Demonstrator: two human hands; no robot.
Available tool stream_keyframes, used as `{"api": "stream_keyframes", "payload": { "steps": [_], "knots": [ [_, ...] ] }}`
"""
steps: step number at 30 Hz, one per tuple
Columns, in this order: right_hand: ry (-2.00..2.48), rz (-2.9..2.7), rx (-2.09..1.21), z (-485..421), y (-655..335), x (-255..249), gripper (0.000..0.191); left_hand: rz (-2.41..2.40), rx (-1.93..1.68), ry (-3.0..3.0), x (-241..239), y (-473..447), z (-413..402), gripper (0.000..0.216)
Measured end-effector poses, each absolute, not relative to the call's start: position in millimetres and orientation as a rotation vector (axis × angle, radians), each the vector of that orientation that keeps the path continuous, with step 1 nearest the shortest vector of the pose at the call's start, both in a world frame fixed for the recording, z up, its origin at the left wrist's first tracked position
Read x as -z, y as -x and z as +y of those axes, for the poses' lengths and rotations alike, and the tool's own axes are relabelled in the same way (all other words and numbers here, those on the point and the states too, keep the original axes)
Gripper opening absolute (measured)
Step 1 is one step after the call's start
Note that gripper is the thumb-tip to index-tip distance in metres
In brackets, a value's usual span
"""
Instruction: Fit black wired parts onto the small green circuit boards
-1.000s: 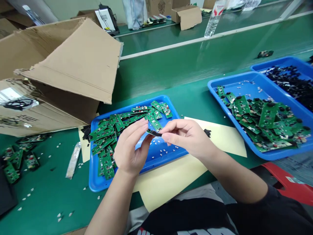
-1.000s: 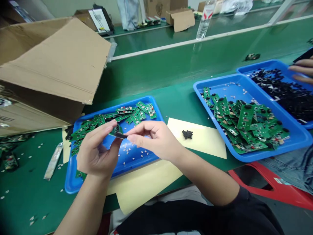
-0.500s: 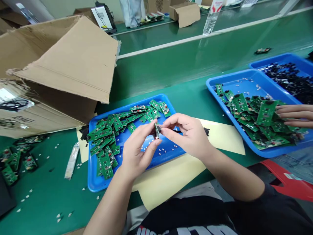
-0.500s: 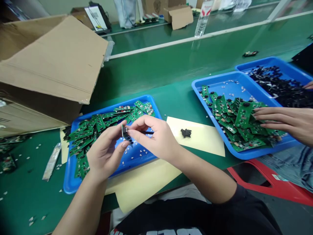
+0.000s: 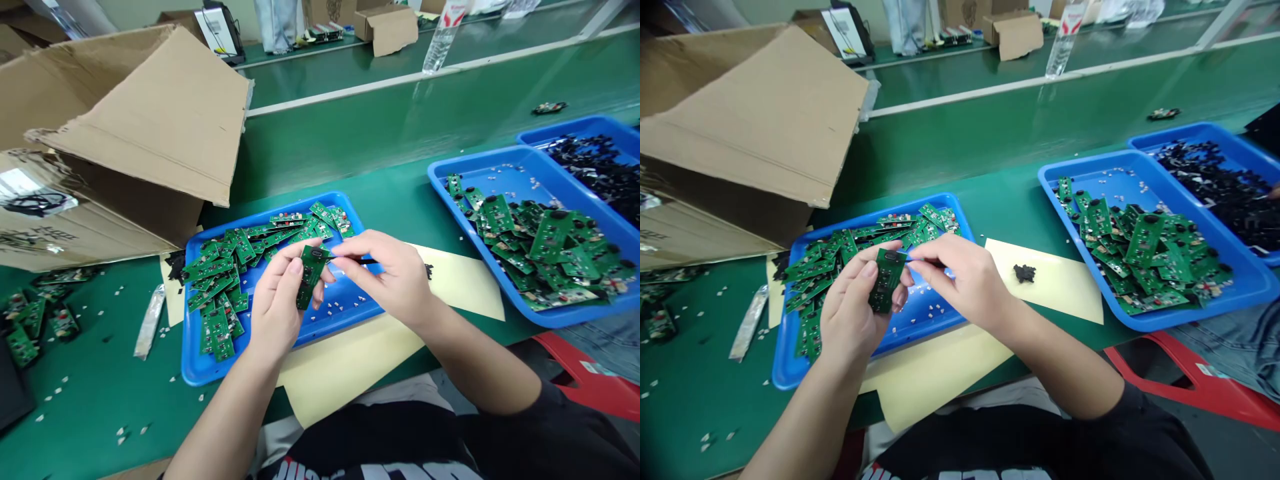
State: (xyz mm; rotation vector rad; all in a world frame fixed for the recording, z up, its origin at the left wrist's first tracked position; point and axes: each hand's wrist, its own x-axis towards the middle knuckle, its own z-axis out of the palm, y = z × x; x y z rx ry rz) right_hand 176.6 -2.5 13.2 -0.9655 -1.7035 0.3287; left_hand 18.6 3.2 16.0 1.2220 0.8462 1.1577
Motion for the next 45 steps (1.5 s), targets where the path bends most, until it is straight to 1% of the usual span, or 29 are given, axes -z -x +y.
{"api": "stream_keyframes", "payload": {
  "steps": [3, 7, 11, 14, 16, 19, 22, 24, 26, 30, 32, 34, 36, 38, 40, 45],
  "knots": [
    [0.950, -1.780, -0.150, 0, -181, -13, 0.011, 0.847, -1.086, -1.179, -21, -17, 5, 0.020],
    [0.975, -1.848, 0.045, 3, -188, -14, 0.013, 0.802, -0.839, -1.250, -28, -9, 7, 0.017],
    [0.984, -1.949, 0.079, 3, -190, -13, 0.017, 0.804, -0.637, -1.368, -34, -1, 10, 0.023],
    [0.932, -2.002, 0.065, 3, -188, -10, 0.019, 0.804, -0.545, -1.452, -37, 2, 12, 0.024],
    [0.907, -2.005, 0.054, 3, -187, -9, 0.020, 0.805, -0.541, -1.535, -37, 3, 13, 0.023],
    [0.852, -1.988, 0.052, 3, -188, -10, 0.022, 0.801, -0.669, -1.668, -35, 3, 12, 0.023],
    [0.815, -1.931, 0.073, 2, -190, -13, 0.032, 0.838, -0.776, -1.846, -27, 3, 12, 0.023],
    [0.833, -1.883, 0.052, 0, -191, -14, 0.037, 0.880, -0.752, -2.019, -21, 1, 12, 0.023],
    [0.866, -1.795, 0.000, -2, -192, -14, 0.036, 0.918, -0.735, -2.178, -16, 0, 12, 0.026],
    [0.943, -1.471, -0.134, -1, -197, -13, 0.030, 1.007, -0.937, -2.441, -11, -2, 14, 0.037],
    [0.974, -1.380, -0.275, 1, -200, -15, 0.027, 1.021, -1.087, -2.546, -11, -2, 15, 0.036],
    [1.022, -1.404, -0.545, 3, -200, -17, 0.022, 1.001, -1.209, -2.614, -11, -1, 16, 0.033],
    [1.049, -1.459, -0.913, 2, -197, -19, 0.018, 0.974, -1.298, -2.655, -11, -1, 16, 0.032],
    [1.031, -1.439, -1.247, 1, -192, -20, 0.019, 0.966, -1.375, -2.670, -11, -1, 17, 0.032],
    [1.008, -1.362, -1.447, -1, -187, -19, 0.020, 0.969, -1.447, -2.667, -11, 0, 18, 0.031],
    [0.891, -1.187, -1.582, -2, -181, -15, 0.016, 0.959, -1.539, -2.632, -14, 0, 18, 0.032]
  ]
}}
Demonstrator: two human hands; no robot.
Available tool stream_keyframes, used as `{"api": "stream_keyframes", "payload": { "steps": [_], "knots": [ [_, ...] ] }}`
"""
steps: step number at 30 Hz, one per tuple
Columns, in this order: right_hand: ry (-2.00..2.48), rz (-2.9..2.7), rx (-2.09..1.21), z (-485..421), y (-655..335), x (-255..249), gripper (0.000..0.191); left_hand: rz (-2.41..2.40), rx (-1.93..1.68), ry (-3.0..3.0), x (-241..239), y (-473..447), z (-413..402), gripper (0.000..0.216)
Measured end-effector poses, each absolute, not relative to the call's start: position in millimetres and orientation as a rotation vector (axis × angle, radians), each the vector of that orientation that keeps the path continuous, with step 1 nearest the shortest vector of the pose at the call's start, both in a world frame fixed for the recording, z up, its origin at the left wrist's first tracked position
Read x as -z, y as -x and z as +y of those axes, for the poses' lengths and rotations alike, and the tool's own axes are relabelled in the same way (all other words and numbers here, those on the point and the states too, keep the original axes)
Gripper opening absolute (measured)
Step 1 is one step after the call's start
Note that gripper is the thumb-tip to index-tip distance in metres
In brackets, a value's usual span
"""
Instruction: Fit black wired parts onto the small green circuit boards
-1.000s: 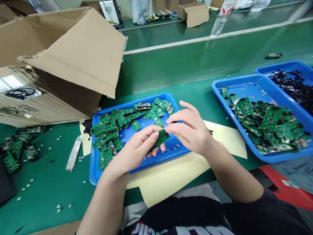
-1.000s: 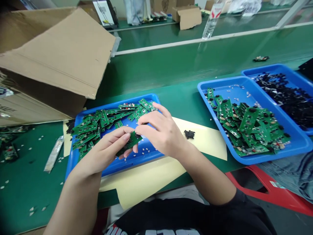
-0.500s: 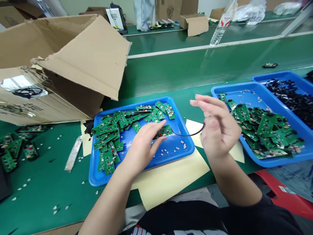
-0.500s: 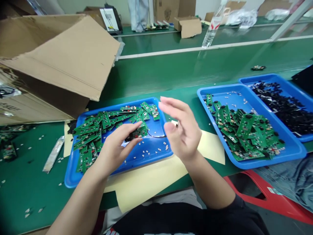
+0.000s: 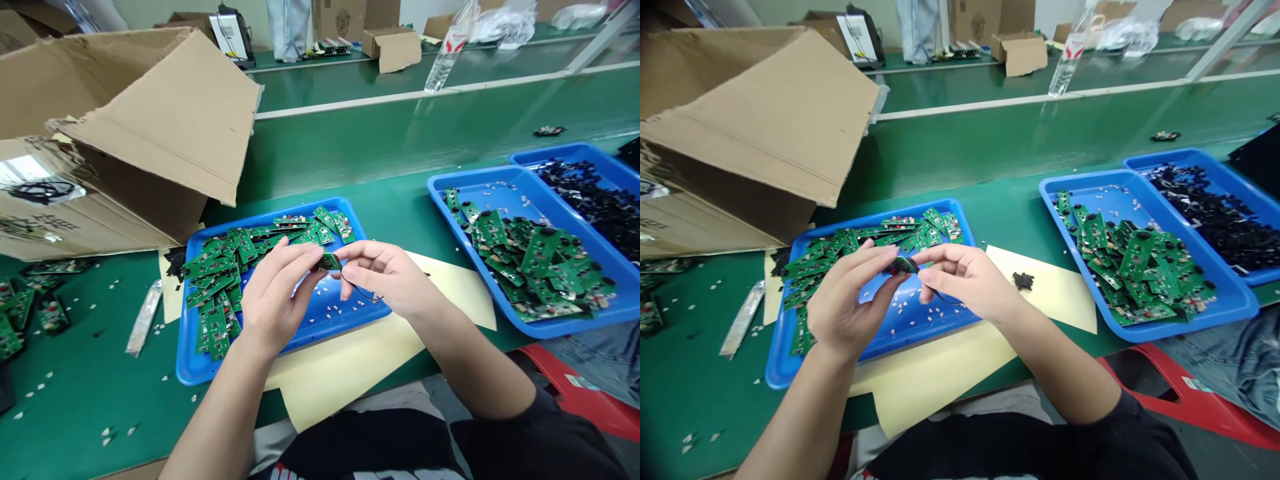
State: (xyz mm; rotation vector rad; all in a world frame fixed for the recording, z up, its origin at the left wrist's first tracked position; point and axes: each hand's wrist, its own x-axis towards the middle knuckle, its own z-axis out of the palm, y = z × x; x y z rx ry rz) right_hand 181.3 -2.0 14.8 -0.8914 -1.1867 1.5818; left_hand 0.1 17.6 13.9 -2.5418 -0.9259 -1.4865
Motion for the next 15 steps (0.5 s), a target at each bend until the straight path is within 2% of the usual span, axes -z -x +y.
{"api": "stream_keyframes", "payload": {
  "steps": [11, 15],
  "knots": [
    [0.794, -1.113, -1.693, -3.9, -177.0, -18.7, 0.014, -1.005, 1.774, 2.729, -8.0, -1.2, 14.2, 0.036],
    [0.839, -1.215, -1.483, -5.9, -174.3, -15.9, 0.010, -1.091, 1.853, 2.965, -6.0, 1.0, 14.2, 0.038]
  ]
}}
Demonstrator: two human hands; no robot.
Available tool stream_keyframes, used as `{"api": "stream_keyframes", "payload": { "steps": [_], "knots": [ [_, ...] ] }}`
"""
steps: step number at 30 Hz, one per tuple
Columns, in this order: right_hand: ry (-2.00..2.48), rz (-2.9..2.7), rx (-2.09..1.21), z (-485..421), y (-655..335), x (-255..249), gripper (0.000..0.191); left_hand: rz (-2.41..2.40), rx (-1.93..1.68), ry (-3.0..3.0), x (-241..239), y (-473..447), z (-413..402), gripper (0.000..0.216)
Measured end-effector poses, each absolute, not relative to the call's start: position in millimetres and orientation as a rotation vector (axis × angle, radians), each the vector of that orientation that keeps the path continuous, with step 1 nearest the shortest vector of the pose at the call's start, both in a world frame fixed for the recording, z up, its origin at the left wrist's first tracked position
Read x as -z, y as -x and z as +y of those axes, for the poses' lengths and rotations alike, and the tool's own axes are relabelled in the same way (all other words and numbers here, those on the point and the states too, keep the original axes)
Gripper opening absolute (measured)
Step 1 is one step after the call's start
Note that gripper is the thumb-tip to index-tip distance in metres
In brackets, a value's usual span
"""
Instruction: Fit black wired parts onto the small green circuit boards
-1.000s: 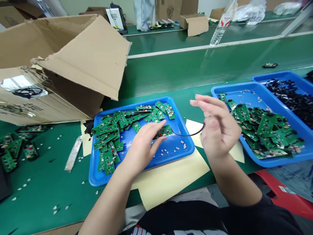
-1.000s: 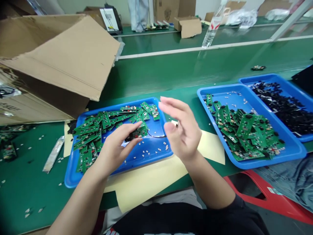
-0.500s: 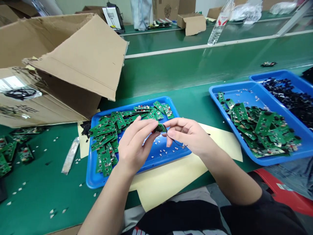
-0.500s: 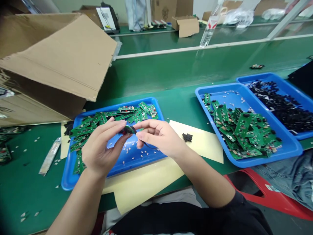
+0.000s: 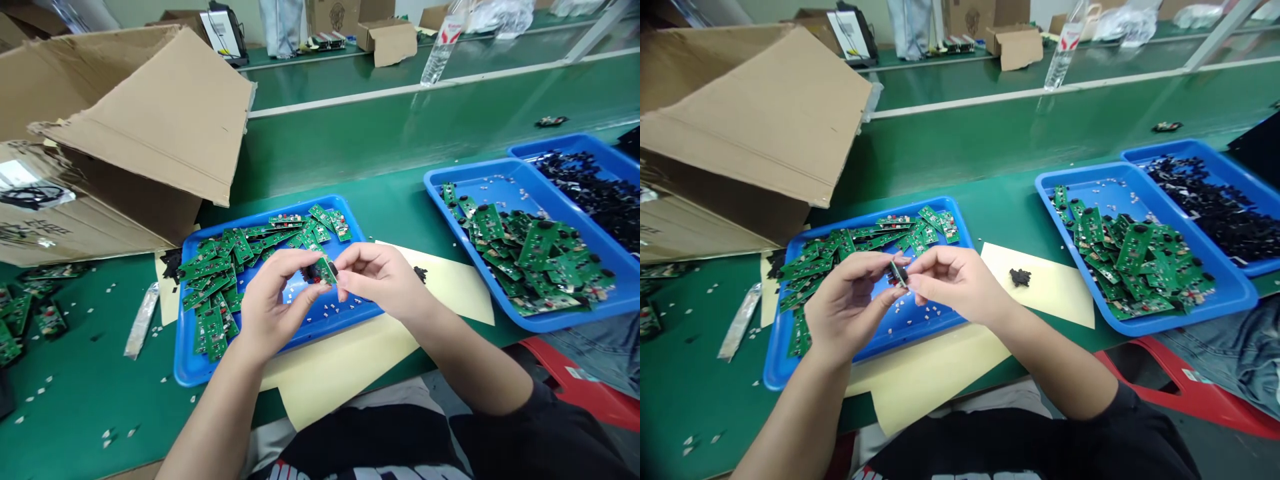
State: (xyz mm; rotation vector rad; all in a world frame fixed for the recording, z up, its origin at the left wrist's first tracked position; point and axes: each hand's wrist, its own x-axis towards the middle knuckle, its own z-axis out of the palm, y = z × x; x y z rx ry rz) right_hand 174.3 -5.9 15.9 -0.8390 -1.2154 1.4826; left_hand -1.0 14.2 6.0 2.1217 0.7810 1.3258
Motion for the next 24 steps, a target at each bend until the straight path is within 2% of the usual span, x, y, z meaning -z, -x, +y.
{"api": "stream_keyframes", "payload": {
  "steps": [5, 11, 16, 24],
  "knots": [
    [0.991, -1.395, -0.934, -10, -170, -13, 0.003, 0.790, -1.181, -2.074, -8, -4, 10, 0.053],
    [1.055, -1.635, -0.523, -9, -167, -12, 0.009, 0.936, -1.130, -2.156, -12, -12, 4, 0.039],
    [1.100, -1.727, -0.405, -9, -167, -11, 0.012, 1.116, -1.126, -2.150, -11, -16, 2, 0.027],
    [1.237, -1.644, -0.519, -13, -163, -7, 0.005, 1.279, -1.134, -2.188, -6, -21, 0, 0.024]
  ]
}}
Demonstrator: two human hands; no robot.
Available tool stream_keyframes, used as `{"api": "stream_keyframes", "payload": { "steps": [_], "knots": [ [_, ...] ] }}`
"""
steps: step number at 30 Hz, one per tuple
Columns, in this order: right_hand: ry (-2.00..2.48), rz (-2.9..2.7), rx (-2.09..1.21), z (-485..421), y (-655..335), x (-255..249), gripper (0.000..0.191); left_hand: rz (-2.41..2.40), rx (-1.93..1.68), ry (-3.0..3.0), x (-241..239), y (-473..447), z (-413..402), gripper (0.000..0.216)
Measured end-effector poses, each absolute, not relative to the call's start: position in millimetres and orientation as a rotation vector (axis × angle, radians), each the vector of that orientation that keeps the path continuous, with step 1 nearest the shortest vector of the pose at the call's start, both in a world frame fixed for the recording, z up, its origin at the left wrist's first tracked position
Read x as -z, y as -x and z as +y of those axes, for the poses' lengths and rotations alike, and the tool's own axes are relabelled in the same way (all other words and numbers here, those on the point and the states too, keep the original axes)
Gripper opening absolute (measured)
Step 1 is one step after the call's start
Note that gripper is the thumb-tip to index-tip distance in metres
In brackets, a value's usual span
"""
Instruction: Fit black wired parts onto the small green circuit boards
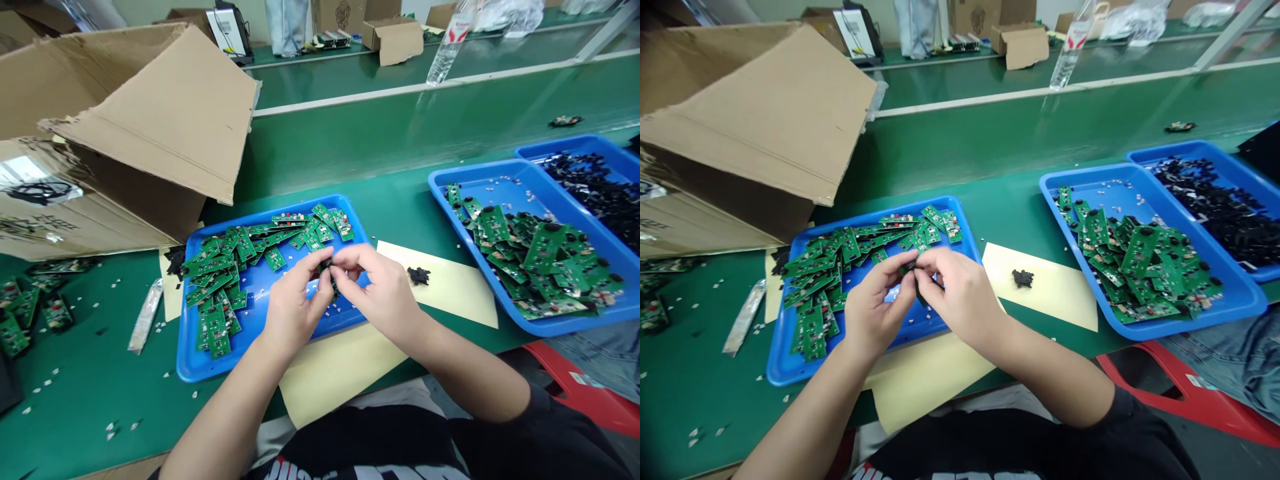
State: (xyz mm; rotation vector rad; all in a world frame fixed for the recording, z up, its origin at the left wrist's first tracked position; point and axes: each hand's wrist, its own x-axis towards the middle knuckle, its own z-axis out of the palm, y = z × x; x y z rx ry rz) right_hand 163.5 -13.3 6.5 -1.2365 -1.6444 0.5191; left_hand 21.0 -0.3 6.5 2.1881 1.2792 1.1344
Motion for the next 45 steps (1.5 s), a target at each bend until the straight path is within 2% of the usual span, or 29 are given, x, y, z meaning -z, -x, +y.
{"api": "stream_keyframes", "payload": {
  "steps": [2, 5, 8, 14, 19, 21, 24, 28, 32, 35, 40, 43, 45],
  "knots": [
    [1.226, -1.609, -0.545, -13, -164, -6, 0.011, 1.276, -1.154, -2.174, -5, -22, 0, 0.024],
    [1.230, -1.700, -0.445, -11, -165, -7, 0.002, 1.259, -1.182, -2.140, -3, -22, 0, 0.024],
    [1.257, -1.817, -0.280, -9, -167, -6, 0.013, 1.240, -1.174, -2.096, -1, -22, 1, 0.025],
    [1.293, -1.935, -0.072, -10, -163, -2, 0.023, 1.214, -1.164, -2.170, 3, -21, 3, 0.021],
    [1.483, -1.708, -0.012, 1, -182, -4, 0.016, 1.283, -1.251, -2.118, -1, -21, 0, 0.019],
    [1.529, -1.509, -0.119, 9, -193, -7, 0.011, 1.268, -1.256, -1.937, -6, -20, 0, 0.019],
    [1.367, -1.407, -0.560, 13, -197, -11, 0.006, 1.140, -1.230, -1.641, -11, -19, 3, 0.020],
    [1.060, -1.369, -1.197, 5, -181, -9, 0.026, 1.099, -1.250, -1.437, -8, -19, 9, 0.019],
    [1.031, -1.317, -1.330, 1, -166, -4, 0.032, 1.153, -1.332, -1.391, 1, -19, 13, 0.019],
    [1.110, -1.340, -1.219, 6, -172, -3, 0.031, 1.156, -1.242, -1.442, 6, -15, 20, 0.028],
    [1.369, -1.229, -0.790, 15, -241, -5, 0.035, 1.473, -0.954, -1.902, 8, -1, 29, 0.044],
    [1.804, -1.088, -0.248, 11, -305, -4, 0.032, 1.489, -0.638, -2.297, 13, 0, 27, 0.047],
    [2.051, -1.039, -0.086, 4, -341, -4, 0.031, 1.423, -0.432, -2.462, 17, -3, 26, 0.047]
  ]
}}
